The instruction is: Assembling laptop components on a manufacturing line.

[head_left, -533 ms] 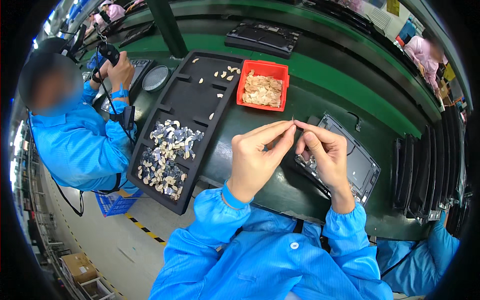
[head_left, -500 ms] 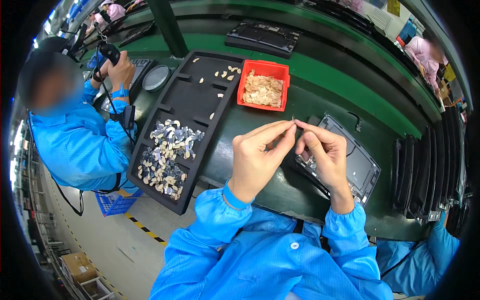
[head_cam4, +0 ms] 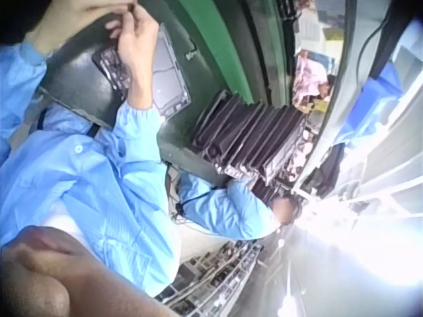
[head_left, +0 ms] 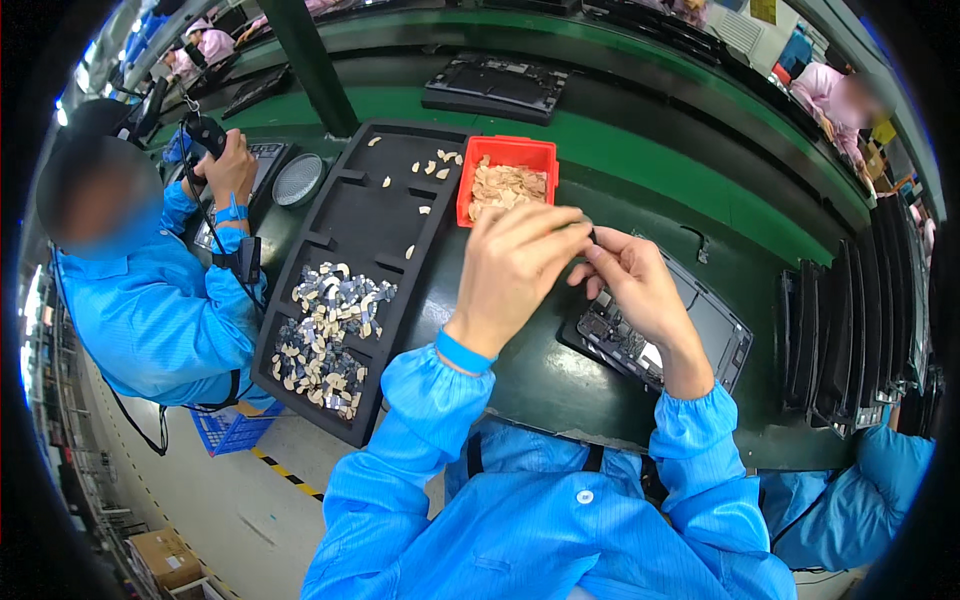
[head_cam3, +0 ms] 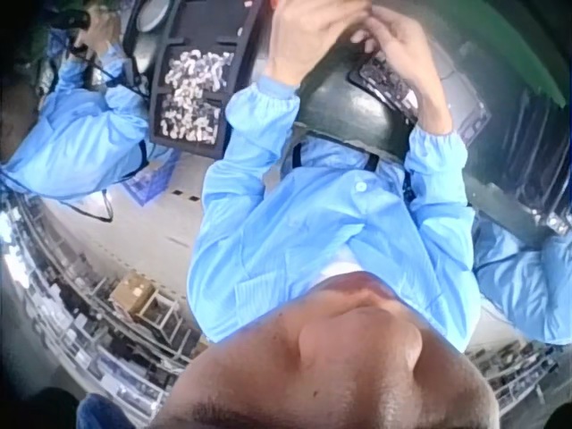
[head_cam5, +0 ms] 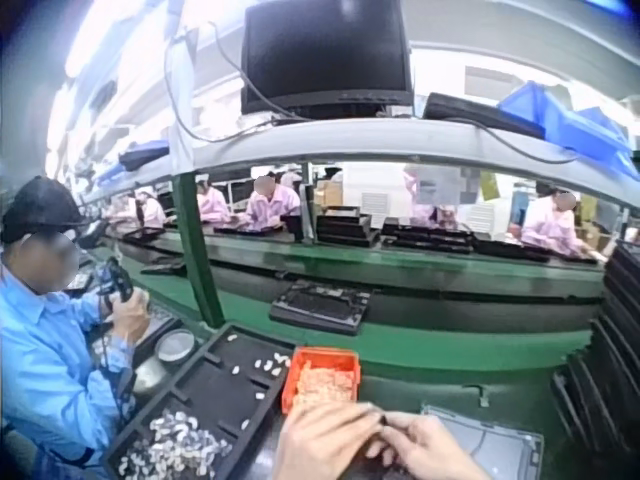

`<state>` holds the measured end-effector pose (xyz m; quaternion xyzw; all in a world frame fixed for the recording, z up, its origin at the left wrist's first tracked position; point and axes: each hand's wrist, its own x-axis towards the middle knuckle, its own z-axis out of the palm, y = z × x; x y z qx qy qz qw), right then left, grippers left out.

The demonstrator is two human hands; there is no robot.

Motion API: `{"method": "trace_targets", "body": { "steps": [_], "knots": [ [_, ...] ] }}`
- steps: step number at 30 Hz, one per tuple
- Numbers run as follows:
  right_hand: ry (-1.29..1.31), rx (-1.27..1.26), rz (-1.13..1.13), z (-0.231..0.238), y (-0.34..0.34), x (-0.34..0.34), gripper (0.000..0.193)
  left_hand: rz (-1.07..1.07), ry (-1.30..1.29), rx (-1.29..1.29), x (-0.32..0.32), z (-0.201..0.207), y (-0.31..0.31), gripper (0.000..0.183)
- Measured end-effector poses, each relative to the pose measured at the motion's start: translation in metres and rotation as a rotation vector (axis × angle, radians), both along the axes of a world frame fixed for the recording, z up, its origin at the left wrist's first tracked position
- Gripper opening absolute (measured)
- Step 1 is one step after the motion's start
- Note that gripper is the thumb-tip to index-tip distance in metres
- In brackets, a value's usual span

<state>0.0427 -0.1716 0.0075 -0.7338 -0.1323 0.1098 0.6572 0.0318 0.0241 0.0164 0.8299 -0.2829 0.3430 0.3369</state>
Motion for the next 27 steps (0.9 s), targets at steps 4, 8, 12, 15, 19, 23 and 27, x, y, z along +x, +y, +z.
{"method": "trace_targets", "body": {
  "steps": [4, 8, 12, 15, 19, 23, 27],
  "knots": [
    [-0.064, 0.026, 0.107, 0.019, 0.002, -0.013, 0.026, -0.108, 0.015, -0.121, 0.004, -0.011, 0.003, 0.021],
    [-0.123, -0.154, 0.161, 0.027, -0.003, -0.015, 0.021, -0.129, 0.023, -0.058, 0.002, -0.008, 0.008, 0.019],
    [-0.168, -0.217, 0.172, 0.028, 0.001, -0.017, 0.023, -0.084, -0.031, -0.001, 0.004, -0.004, 0.009, 0.015],
    [-0.146, -0.233, 0.05, 0.02, 0.004, -0.016, 0.03, 0.078, 0.0, 0.072, 0.03, -0.007, 0.02, 0.015],
    [-0.603, -0.552, -0.352, -0.004, 0.001, -0.01, 0.04, 0.407, 0.112, -0.03, 0.052, -0.015, 0.007, 0.028],
    [-0.93, -0.634, -0.352, -0.003, 0.001, -0.012, 0.04, -0.046, 0.552, -0.371, 0.003, -0.001, -0.033, 0.039],
    [-0.371, 0.019, -0.228, -0.002, -0.015, -0.045, 0.034, -0.181, 0.677, -0.472, -0.023, 0.007, -0.038, 0.027]
  ]
}}
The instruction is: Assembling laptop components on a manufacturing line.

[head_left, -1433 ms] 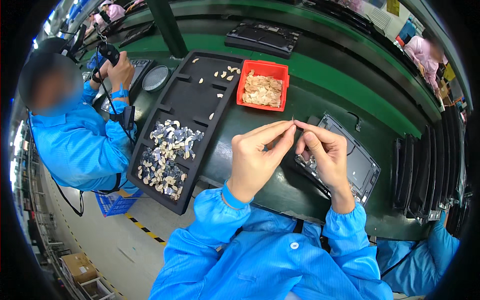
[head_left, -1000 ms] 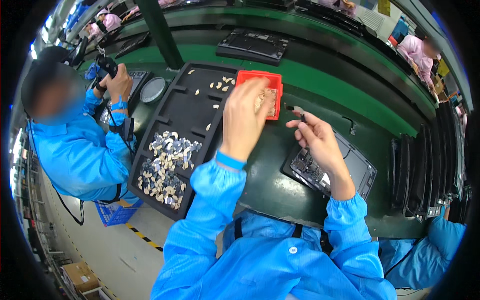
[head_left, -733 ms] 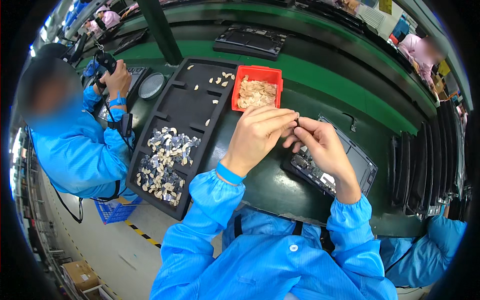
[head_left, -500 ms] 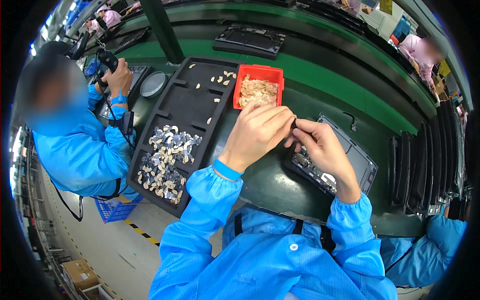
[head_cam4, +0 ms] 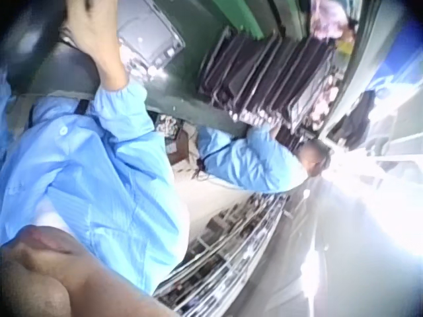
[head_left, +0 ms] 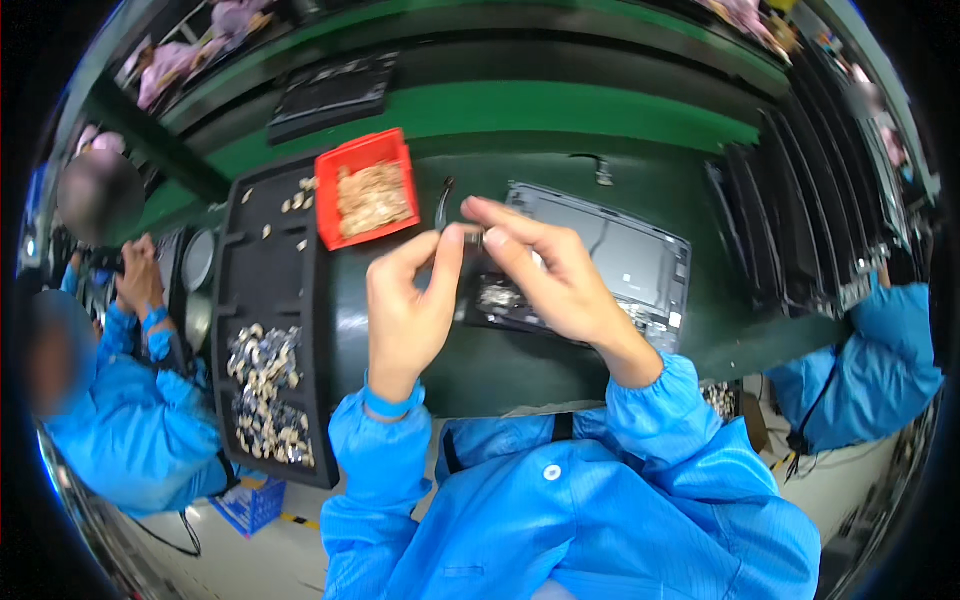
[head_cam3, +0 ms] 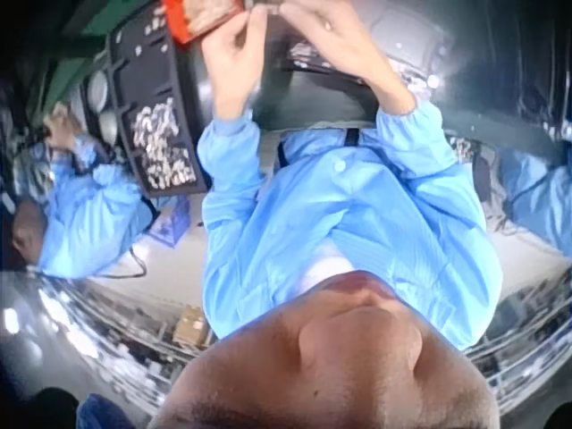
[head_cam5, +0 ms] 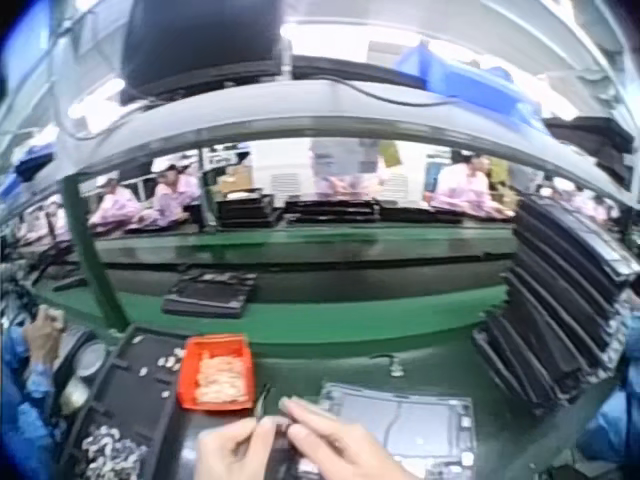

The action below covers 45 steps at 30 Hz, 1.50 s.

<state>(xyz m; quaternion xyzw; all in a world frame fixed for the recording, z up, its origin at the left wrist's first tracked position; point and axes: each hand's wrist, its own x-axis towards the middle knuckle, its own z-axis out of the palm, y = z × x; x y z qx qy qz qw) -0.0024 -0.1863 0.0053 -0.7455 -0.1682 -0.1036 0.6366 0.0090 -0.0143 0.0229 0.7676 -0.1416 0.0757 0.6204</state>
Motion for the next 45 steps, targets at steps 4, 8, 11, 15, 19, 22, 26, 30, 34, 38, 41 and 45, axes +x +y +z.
{"method": "trace_targets", "body": {
  "steps": [4, 8, 11, 15, 19, 22, 26, 30, 34, 38, 41, 45],
  "knots": [
    [0.338, 0.664, -0.006, -0.01, -0.025, -0.024, 0.028, -0.277, 0.033, 0.234, -0.017, -0.006, -0.024, 0.022],
    [0.191, 0.697, -0.18, -0.023, -0.063, -0.042, 0.02, -0.287, -0.176, 0.311, -0.008, -0.011, -0.055, 0.034],
    [0.163, 0.477, -0.449, -0.017, -0.12, -0.074, 0.024, 0.0, -0.287, 0.692, -0.001, -0.057, -0.042, 0.074],
    [0.236, 0.313, -0.646, -0.053, -0.162, -0.146, 0.023, 0.144, 0.0, 0.568, -0.031, -0.068, -0.029, 0.098],
    [0.204, 0.621, -0.6, -0.073, -0.136, -0.146, 0.021, 0.148, -0.042, 0.639, -0.029, -0.064, -0.036, 0.105],
    [0.259, 0.532, -0.553, -0.08, -0.135, -0.141, 0.019, 0.137, 0.1, 0.536, -0.034, -0.066, -0.02, 0.093],
    [0.228, 0.587, -0.49, -0.085, -0.144, -0.145, 0.018, -0.023, 0.45, 0.093, -0.042, -0.049, -0.009, 0.051],
    [0.25, 0.545, -0.466, -0.086, -0.153, -0.142, 0.02, -0.053, 0.653, -0.282, -0.061, -0.035, -0.007, 0.041],
    [0.301, 0.776, -0.393, -0.073, -0.151, -0.16, 0.02, 0.078, 0.708, -0.581, -0.114, -0.043, 0.013, 0.044],
    [0.33, 0.658, -0.27, -0.071, -0.128, -0.194, 0.019, 0.089, 0.79, -0.9, -0.207, -0.057, -0.016, 0.045],
    [0.316, 0.587, -0.229, -0.061, -0.119, -0.193, 0.018, -0.455, 1.151, -0.824, -0.237, -0.058, -0.052, 0.056],
    [0.191, 0.805, -0.495, -0.063, -0.15, -0.187, 0.016, -0.99, 0.301, 0.075, -0.238, -0.031, -0.07, 0.066]
  ]
}}
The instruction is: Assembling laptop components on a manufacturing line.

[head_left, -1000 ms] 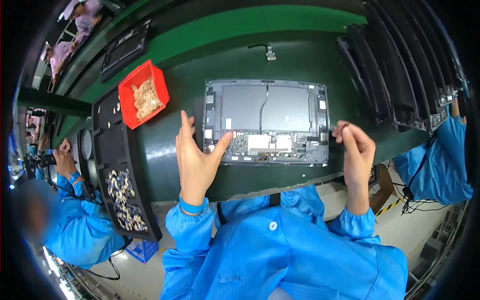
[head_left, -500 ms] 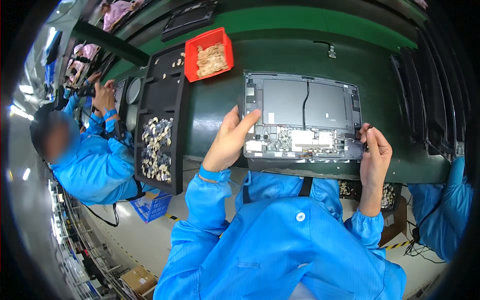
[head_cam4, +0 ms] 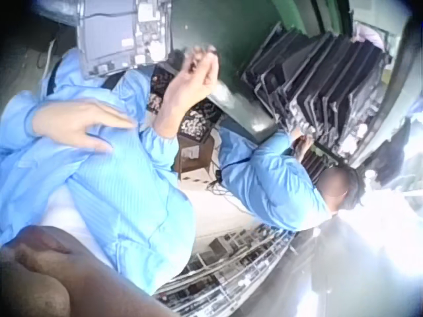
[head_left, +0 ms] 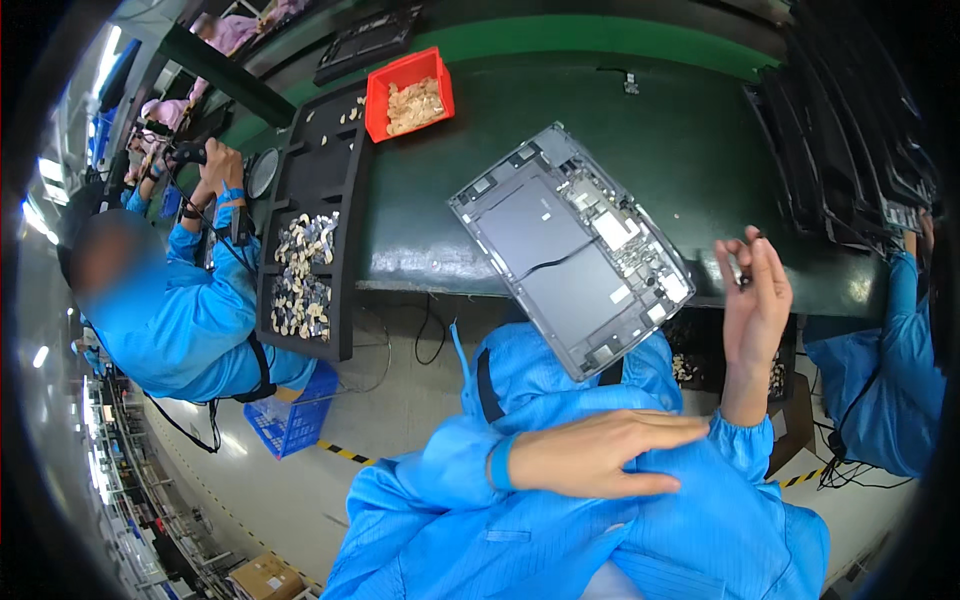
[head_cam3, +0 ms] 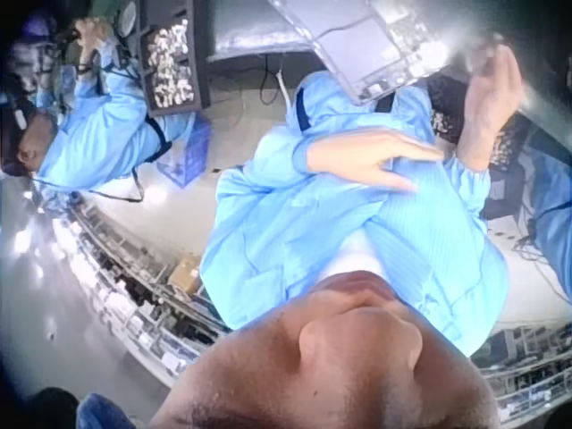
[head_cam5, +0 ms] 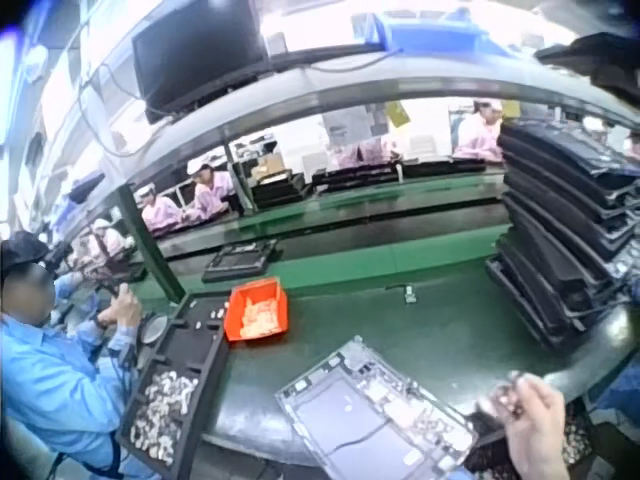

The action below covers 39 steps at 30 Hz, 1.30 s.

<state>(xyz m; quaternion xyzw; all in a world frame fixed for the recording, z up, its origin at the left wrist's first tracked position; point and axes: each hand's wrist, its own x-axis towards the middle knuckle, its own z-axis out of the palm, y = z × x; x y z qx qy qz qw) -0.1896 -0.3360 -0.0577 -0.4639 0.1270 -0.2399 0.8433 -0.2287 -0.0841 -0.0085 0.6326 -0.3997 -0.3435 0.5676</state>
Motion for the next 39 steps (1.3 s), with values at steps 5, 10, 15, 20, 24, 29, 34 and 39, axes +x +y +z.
{"method": "trace_targets", "body": {
  "steps": [5, 10, 15, 20, 24, 29, 34, 39],
  "knots": [
    [0.057, -0.138, -0.076, -0.008, 0.026, -0.069, 0.019, 0.677, -0.906, 0.319, 0.115, 0.007, 0.082, 0.085],
    [0.195, -0.058, 0.245, -0.001, 0.082, -0.072, 0.015, 0.781, -0.64, 0.409, 0.175, -0.029, 0.098, 0.086],
    [0.178, -0.31, 0.19, 0.021, 0.062, -0.011, 0.017, 1.12, -0.594, 0.608, 0.12, -0.021, 0.082, 0.061],
    [0.225, -0.543, 0.077, 0.045, -0.002, 0.065, 0.02, 0.682, -0.327, 0.766, 0.066, 0.024, 0.069, 0.039],
    [0.364, -0.644, 0.139, 0.046, -0.002, 0.074, 0.015, 0.552, -0.812, 0.533, 0.125, 0.05, 0.043, 0.017],
    [0.412, -0.745, 0.113, 0.043, 0.001, 0.09, 0.014, 0.289, -1.123, 0.239, 0.218, 0.004, -0.027, 0.04],
    [0.459, -0.76, 0.091, 0.044, 0.001, 0.092, 0.015, 0.189, -1.113, 0.191, 0.245, -0.011, -0.048, 0.044],
    [0.488, -0.65, 0.119, 0.047, 0.008, 0.104, 0.013, 0.122, -1.123, 0.207, 0.252, -0.01, -0.051, 0.04]
  ]
}}
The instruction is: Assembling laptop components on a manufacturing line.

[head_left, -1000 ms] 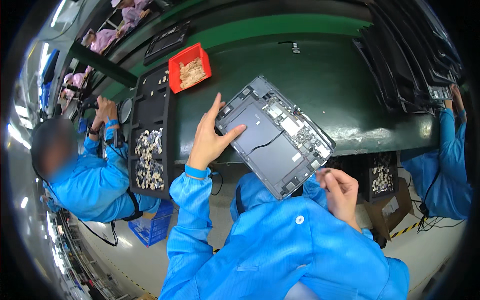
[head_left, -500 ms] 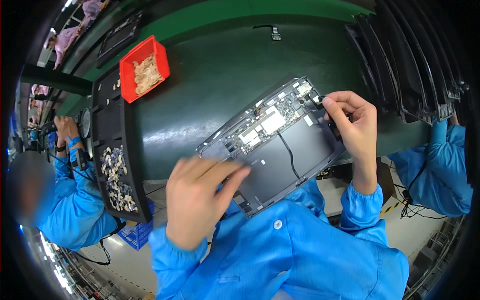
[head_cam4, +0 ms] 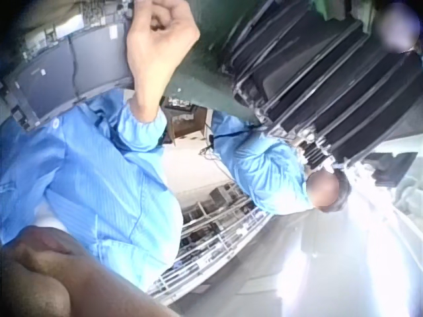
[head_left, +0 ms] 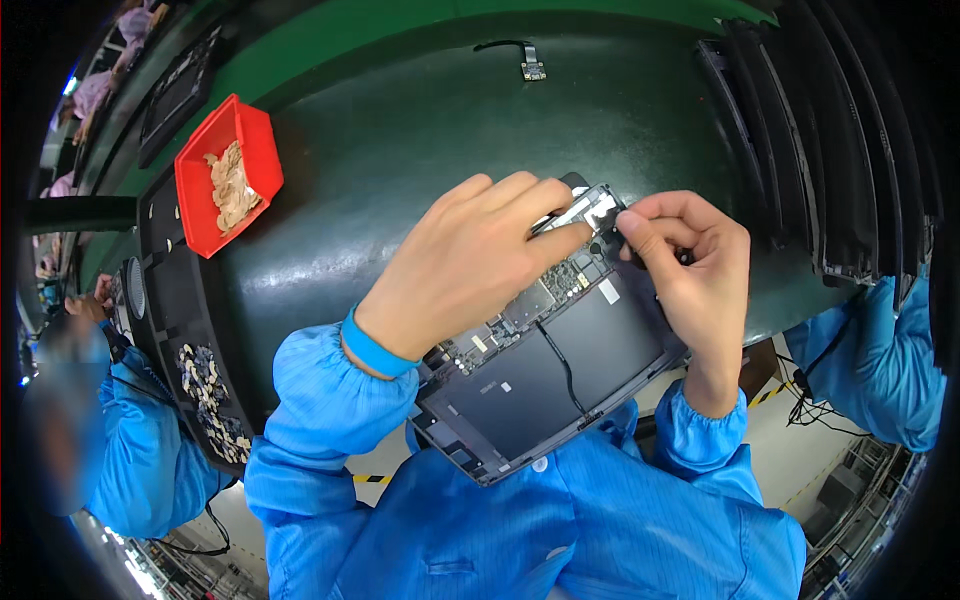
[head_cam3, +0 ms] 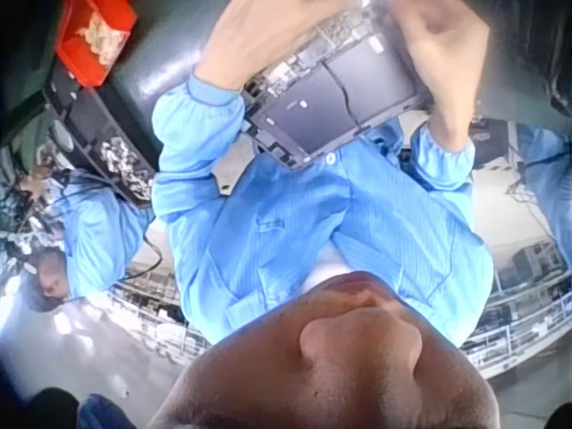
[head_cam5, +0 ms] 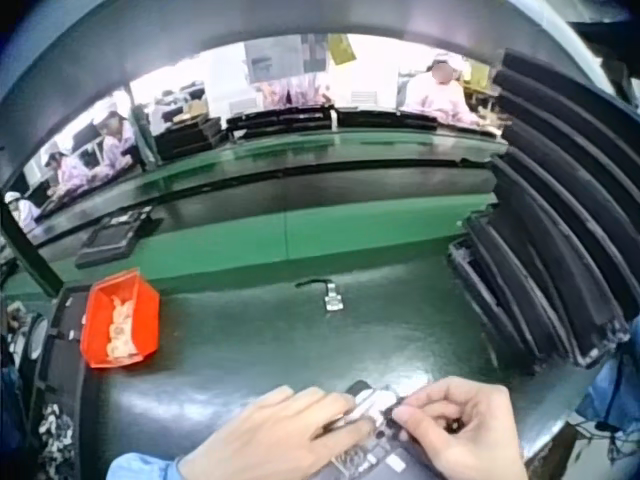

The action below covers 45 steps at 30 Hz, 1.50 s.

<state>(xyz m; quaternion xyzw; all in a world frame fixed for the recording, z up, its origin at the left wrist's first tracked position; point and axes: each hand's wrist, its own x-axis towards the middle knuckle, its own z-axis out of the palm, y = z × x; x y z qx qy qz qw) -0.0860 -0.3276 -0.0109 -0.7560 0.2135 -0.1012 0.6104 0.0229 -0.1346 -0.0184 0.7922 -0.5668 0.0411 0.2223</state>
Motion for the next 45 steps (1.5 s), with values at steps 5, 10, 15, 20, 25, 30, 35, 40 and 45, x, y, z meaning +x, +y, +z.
{"method": "trace_targets", "body": {
  "steps": [5, 10, 15, 20, 25, 30, 35, 40, 45],
  "knots": [
    [0.034, 0.016, 0.009, 0.0, 0.001, 0.004, 0.011, -0.015, 0.06, -0.043, 0.003, -0.001, 0.006, 0.039],
    [0.156, -0.022, -0.045, 0.013, 0.004, -0.016, 0.011, -0.041, -0.071, -0.044, -0.005, 0.0, 0.008, 0.038],
    [0.151, 0.038, -0.046, 0.01, 0.016, -0.022, 0.009, -0.081, -0.042, -0.04, -0.004, -0.001, 0.011, 0.033],
    [0.186, -0.016, -0.037, 0.004, 0.023, -0.019, 0.008, -0.087, -0.001, -0.007, -0.002, -0.002, 0.012, 0.029],
    [0.162, -0.135, 0.005, 0.0, 0.028, -0.019, 0.007, -0.091, -0.068, -0.078, -0.003, -0.004, 0.019, 0.027],
    [0.185, -0.162, 0.003, 0.001, 0.031, -0.018, 0.007, -0.084, -0.051, -0.087, -0.003, -0.006, 0.019, 0.027],
    [0.19, -0.163, 0.005, 0.001, 0.03, -0.018, 0.006, -0.079, -0.057, -0.088, -0.004, -0.008, 0.019, 0.027],
    [0.176, -0.23, 0.031, 0.001, 0.031, -0.018, 0.006, -0.073, -0.051, -0.093, -0.005, -0.007, 0.019, 0.026],
    [0.182, -0.231, 0.047, 0.003, 0.03, -0.018, 0.005, -0.073, -0.11, -0.106, -0.005, -0.008, 0.019, 0.026]
  ]
}}
